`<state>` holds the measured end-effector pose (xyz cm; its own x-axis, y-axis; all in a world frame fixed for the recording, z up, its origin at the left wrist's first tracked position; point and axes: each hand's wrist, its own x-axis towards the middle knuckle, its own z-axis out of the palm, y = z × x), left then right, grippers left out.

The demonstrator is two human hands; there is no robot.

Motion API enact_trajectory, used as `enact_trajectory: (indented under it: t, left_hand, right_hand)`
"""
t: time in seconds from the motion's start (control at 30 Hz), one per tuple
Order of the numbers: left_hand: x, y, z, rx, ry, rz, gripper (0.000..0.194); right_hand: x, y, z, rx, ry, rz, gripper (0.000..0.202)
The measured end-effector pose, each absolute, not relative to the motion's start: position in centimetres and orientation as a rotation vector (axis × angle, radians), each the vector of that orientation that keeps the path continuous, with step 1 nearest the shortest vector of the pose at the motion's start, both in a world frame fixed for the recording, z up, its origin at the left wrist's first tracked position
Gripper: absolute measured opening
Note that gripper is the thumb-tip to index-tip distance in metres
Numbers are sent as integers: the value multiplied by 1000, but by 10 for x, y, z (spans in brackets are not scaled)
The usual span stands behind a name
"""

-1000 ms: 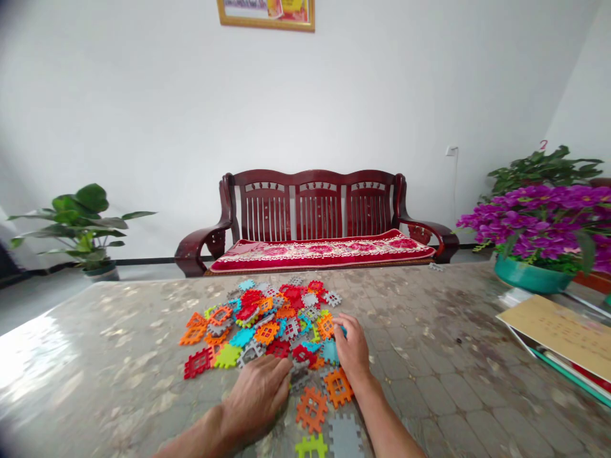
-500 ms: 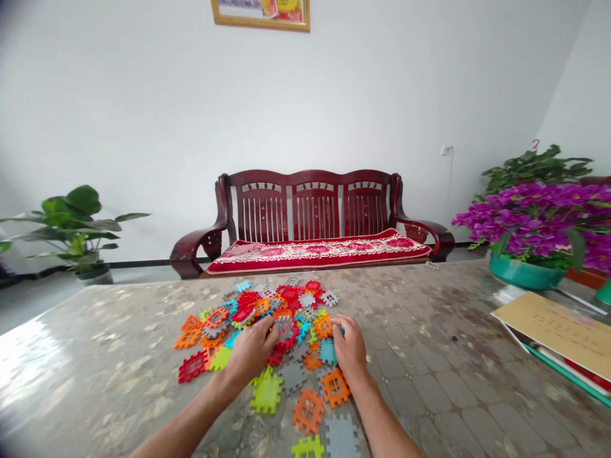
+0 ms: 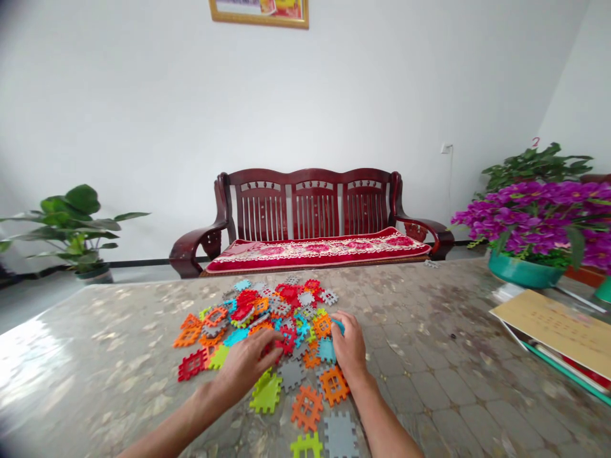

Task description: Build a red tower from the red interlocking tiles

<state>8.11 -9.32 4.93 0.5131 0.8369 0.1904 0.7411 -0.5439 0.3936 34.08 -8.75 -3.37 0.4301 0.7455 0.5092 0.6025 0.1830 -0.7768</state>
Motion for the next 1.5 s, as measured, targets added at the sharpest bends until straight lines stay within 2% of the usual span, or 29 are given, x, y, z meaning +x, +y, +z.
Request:
enact_trajectory:
  t: [0.07,0.2,0.27,0.4,0.57,0.8,1.0,1.3,1.5]
  left_hand:
    - [75,-107,42,2594,1226,438,18]
    - [66,-123,29,2739,1177,275,47]
    - [63,-126,26,2764,1184,232,54]
    - [64,-130,25,2763,1243,217,51]
    - [67,-132,29,2686,1283,161,50]
    - [62,-126,14,2582,1232,403,41]
    - [62,-119,7,2527,1157,555,48]
    - [67,-92,24,2609,1071,797,44]
    - [81,-60,29,2713,1131,950,44]
  right_hand:
    - [340,-88,-35,-1552,-1261,79,32]
    - [337,-89,-41,-1688,-1281,-46,44]
    - [335,-88,-44,-1743,-1292,-74,52]
    - [333,-87,-49,-1818,-1322,-153,60]
    - [336,-86,-47,-1798,-1353,-160,57]
    - [335,-86,-37,-1666,-1292,9,48]
    - [337,-87,-31,-1594,-1219,113,41]
    - [347,-82,-34,-1568,-1008,303,50]
    - [342,-77,-38,-1278,-966,473,68]
